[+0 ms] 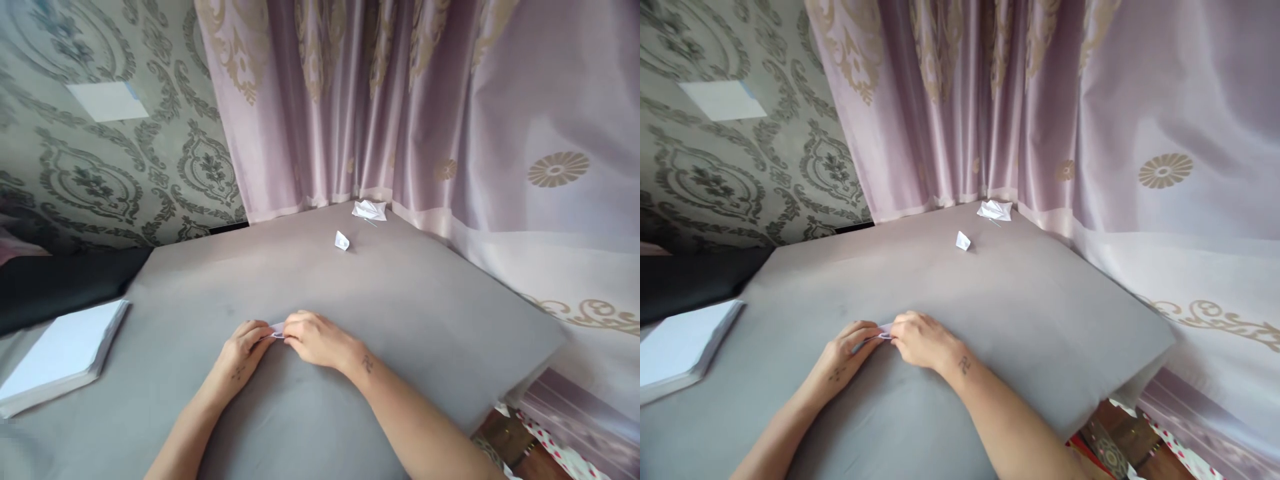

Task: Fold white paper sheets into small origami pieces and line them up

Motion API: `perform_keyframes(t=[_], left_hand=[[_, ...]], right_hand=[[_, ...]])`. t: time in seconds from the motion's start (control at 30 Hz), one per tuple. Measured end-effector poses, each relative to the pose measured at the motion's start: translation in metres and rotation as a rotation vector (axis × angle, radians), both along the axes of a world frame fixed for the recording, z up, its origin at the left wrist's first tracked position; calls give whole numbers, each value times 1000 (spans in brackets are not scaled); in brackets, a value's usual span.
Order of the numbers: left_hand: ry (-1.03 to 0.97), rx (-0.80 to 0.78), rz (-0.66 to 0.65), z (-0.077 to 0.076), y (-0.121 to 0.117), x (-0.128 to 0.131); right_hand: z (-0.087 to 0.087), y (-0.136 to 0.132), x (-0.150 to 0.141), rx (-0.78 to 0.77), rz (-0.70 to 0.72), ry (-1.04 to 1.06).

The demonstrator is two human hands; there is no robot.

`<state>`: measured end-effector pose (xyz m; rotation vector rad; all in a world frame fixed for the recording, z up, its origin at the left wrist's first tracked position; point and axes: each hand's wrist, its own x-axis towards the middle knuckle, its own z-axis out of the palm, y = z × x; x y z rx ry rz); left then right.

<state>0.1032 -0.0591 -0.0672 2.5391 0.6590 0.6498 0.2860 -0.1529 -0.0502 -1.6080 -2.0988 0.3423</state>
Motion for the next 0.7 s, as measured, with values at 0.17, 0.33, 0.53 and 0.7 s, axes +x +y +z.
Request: perform_keyframes(t=[0.17, 0.33, 0.53, 0.7], left_hand=[[-86, -9, 137, -12, 7, 0], [-144, -82, 291, -22, 16, -6], [-128, -120, 274, -27, 18, -8], [-137, -89, 242, -35, 21, -9]], right_hand=[[-2, 5, 16, 45, -25, 157], [-11, 25, 45, 286, -333, 169], [-24, 52, 81, 289, -573, 63], [-32, 72, 107, 266, -663, 47]])
